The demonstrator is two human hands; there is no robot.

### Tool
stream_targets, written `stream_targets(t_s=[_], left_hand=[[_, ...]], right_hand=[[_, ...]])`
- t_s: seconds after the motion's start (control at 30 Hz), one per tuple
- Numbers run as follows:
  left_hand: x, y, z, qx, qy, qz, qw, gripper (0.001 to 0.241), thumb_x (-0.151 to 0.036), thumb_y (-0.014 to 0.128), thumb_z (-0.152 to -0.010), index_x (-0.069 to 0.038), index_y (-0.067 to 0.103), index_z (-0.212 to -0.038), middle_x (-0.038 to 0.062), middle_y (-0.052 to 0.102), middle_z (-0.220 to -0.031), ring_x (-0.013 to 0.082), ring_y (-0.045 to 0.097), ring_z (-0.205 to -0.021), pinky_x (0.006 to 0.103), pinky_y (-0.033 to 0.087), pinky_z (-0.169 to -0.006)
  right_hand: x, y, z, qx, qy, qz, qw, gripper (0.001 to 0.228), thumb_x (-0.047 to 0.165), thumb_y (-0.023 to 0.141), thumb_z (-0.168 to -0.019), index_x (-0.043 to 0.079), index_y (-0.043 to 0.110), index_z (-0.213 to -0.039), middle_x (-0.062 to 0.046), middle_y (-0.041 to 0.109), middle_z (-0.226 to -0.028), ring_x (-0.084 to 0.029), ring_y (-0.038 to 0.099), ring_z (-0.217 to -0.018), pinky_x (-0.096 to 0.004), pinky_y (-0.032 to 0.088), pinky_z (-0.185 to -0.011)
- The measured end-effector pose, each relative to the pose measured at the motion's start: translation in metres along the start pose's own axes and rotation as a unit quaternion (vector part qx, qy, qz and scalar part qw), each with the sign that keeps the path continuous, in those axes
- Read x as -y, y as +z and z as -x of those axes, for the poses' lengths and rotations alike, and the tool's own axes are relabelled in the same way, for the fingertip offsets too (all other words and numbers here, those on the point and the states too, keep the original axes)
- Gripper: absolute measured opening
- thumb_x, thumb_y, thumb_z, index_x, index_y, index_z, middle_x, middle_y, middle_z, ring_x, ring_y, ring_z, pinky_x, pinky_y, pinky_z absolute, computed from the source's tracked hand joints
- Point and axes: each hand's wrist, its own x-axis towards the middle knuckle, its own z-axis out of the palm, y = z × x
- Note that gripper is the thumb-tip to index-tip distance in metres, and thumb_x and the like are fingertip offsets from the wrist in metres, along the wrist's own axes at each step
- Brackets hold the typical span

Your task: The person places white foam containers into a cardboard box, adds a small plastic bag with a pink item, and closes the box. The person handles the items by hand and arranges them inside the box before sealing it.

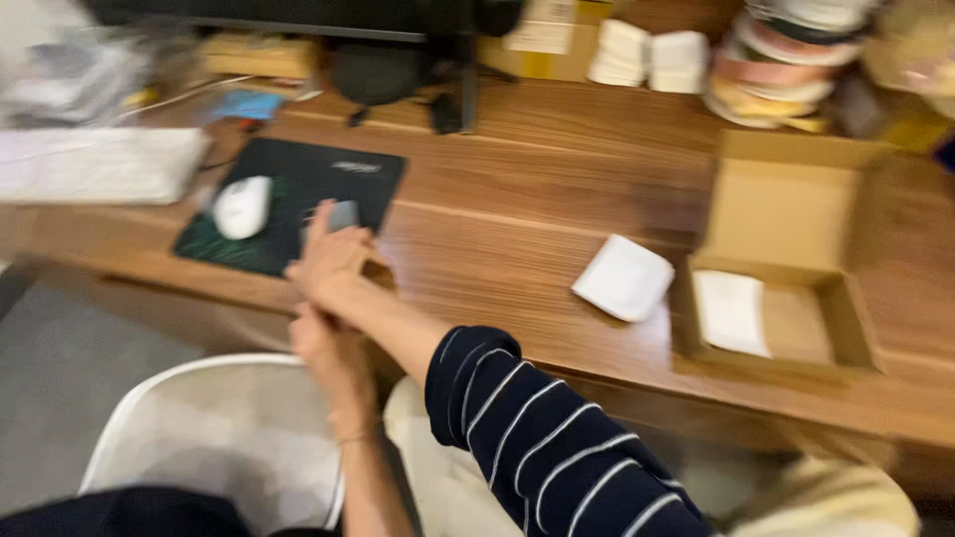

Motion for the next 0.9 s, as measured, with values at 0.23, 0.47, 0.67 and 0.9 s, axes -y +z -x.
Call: stream_targets(t_s=[0.23, 0.47, 0.67, 0.9], left_hand=[[-0.09, -0.074, -0.036, -0.013, 0.058, -0.047, 0.997, 0.032, -0.031, 0.084, -0.124, -0.003, 0.07, -0.134, 0.02, 0.069, -0.128, 0.0441, 0.063, -0.118, 0.0538, 0.044, -0.105], [-0.371, -0.021, 0.046, 0.363, 0.119, 0.247, 0.891, 0.107, -0.057, 0.105, -0.078, 0.006, 0.065, -0.156, 0.035, 0.072, -0.137, 0.0577, 0.068, -0.132, 0.0676, 0.053, -0.113], [-0.404, 0.096, 0.097, 0.373, 0.13, 0.004, 0.919, 0.132, -0.069, 0.107, -0.05, 0.012, 0.062, -0.145, 0.023, 0.061, -0.131, 0.0475, 0.06, -0.13, 0.0628, 0.057, -0.104], [-0.385, 0.02, 0.074, 0.437, -0.165, 0.228, 0.854, 0.121, -0.077, 0.11, -0.056, 0.001, 0.078, -0.143, 0.024, 0.066, -0.135, 0.0492, 0.067, -0.133, 0.0563, 0.056, -0.114]], right_hand=[[-0.258, -0.138, 0.034, -0.002, -0.359, -0.26, 0.897, 0.059, 0.051, 0.059, -0.112, 0.013, 0.066, -0.157, -0.017, 0.081, -0.145, -0.041, 0.073, -0.14, -0.06, 0.05, -0.12], [-0.51, -0.24, 0.055, -0.141, -0.074, -0.382, 0.91, 0.025, 0.017, 0.064, -0.121, 0.022, 0.083, -0.137, -0.005, 0.089, -0.116, -0.026, 0.084, -0.112, -0.043, 0.068, -0.1], [-0.549, -0.254, 0.08, -0.111, -0.008, -0.489, 0.865, 0.026, 0.013, 0.063, -0.12, 0.012, 0.084, -0.135, -0.014, 0.089, -0.116, -0.022, 0.082, -0.108, -0.036, 0.069, -0.095], [-0.517, -0.221, 0.083, -0.061, -0.02, -0.565, 0.822, 0.032, 0.013, 0.062, -0.12, 0.0, 0.075, -0.147, -0.026, 0.079, -0.139, -0.035, 0.077, -0.128, -0.044, 0.068, -0.106]])
